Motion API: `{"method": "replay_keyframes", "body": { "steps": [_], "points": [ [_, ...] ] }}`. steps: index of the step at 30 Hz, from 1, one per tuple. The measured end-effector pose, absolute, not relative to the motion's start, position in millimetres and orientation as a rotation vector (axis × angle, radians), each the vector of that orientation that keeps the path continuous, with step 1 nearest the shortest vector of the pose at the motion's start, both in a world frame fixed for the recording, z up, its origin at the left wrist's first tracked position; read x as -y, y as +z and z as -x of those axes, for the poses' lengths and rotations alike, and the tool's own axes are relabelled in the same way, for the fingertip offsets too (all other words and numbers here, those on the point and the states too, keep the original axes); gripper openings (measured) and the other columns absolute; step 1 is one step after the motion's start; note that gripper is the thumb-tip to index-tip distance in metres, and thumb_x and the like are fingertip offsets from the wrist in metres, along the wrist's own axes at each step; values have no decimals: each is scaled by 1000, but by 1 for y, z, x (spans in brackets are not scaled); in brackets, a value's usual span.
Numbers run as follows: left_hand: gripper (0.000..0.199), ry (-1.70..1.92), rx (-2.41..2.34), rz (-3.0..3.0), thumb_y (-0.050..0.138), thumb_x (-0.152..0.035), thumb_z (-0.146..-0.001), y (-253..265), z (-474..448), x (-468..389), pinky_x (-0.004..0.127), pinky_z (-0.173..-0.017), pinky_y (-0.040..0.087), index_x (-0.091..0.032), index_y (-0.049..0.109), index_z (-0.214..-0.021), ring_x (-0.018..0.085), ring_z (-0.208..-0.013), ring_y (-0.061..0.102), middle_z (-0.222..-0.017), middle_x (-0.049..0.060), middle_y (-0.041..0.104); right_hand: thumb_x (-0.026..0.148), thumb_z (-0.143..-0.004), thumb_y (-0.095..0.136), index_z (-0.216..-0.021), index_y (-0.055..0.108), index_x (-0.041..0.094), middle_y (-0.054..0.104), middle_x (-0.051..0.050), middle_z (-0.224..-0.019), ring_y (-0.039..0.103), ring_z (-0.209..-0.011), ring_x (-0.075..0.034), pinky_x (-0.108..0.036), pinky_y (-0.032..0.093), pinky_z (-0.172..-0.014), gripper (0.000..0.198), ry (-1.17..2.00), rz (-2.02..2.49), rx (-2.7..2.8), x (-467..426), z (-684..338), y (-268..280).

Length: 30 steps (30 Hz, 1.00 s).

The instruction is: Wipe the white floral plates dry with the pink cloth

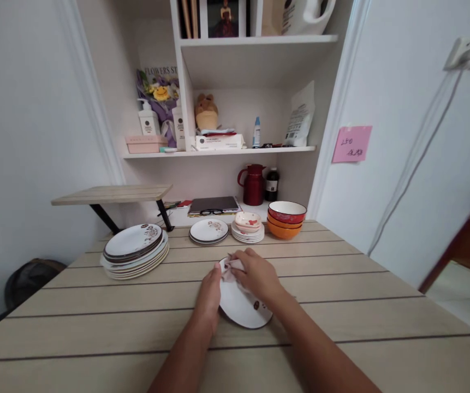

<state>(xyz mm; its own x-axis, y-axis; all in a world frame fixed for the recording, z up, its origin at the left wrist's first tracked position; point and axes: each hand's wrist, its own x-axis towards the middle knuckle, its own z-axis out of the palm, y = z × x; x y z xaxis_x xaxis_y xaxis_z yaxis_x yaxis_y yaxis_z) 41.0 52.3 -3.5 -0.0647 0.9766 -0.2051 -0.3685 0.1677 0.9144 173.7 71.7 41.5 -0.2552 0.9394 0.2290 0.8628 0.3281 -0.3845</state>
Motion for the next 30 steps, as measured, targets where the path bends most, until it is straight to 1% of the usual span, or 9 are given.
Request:
{"method": "replay_keyframes", "body": {
  "steps": [3,7,10,13,18,21,24,27,30],
  "points": [
    [54,1264,-1084,-765,54,-57,-83,-3,-41,-50,33,-68,52,-13,66,-112,24,-78,69,-92,14,74,34,-83,51,-113,59,30,62,-5,-113,61,-98,-22,-28,37,-68,31,264,1817,2212,-78,-197,45],
    [58,1242,-1088,-815,57,-61,-79,-5,-40,-49,33,-74,51,-13,67,-109,25,-85,69,-98,14,74,30,-75,57,-94,67,23,70,-9,-97,63,-86,-25,-30,36,-63,22,359,1899,2294,-74,-222,51],
    [63,1233,-1093,-855,59,-65,-75,-5,-39,-49,34,-76,50,-12,68,-106,26,-87,68,-97,14,74,29,-68,64,-87,70,25,72,-4,-90,63,-81,-22,-28,38,-64,21,581,1619,2544,-62,-222,56],
    [62,1257,-1070,-850,60,-65,-73,-3,-39,-49,35,-77,50,-11,68,-103,27,-86,68,-94,13,74,30,-69,65,-96,69,25,72,-2,-96,62,-86,-20,-26,40,-69,27,809,1160,2685,-50,-202,57],
    [56,1346,-1032,-765,62,-61,-75,-5,-39,-51,32,-78,50,-13,69,-102,24,-86,68,-91,11,74,25,-79,58,-103,65,21,68,-6,-107,59,-98,-20,-28,39,-83,25,512,1128,2368,-53,-165,45],
    [56,1374,-1012,-768,61,-61,-76,-8,-40,-53,30,-73,51,-14,67,-106,22,-81,69,-91,10,74,29,-85,54,-105,63,21,66,-7,-103,59,-95,-19,-27,39,-80,23,394,1281,2267,-67,-164,39],
    [55,1351,-1018,-789,59,-60,-78,-11,-41,-54,30,-71,51,-14,67,-108,22,-80,69,-94,11,74,30,-88,52,-107,63,24,64,-6,-106,57,-101,-19,-26,37,-80,24,297,1460,2249,-80,-180,39],
    [54,1340,-1053,-795,59,-58,-79,-11,-41,-53,32,-74,51,-14,67,-108,24,-85,69,-97,12,74,31,-86,52,-104,64,25,65,-7,-107,57,-104,-22,-28,37,-77,23,240,1685,2252,-87,-201,41],
    [54,1327,-1082,-820,58,-59,-79,-11,-40,-52,33,-79,50,-13,68,-106,25,-91,68,-99,13,73,30,-80,56,-96,66,23,69,-9,-101,62,-93,-24,-29,35,-67,20,271,1827,2240,-89,-220,39]
  ]
}}
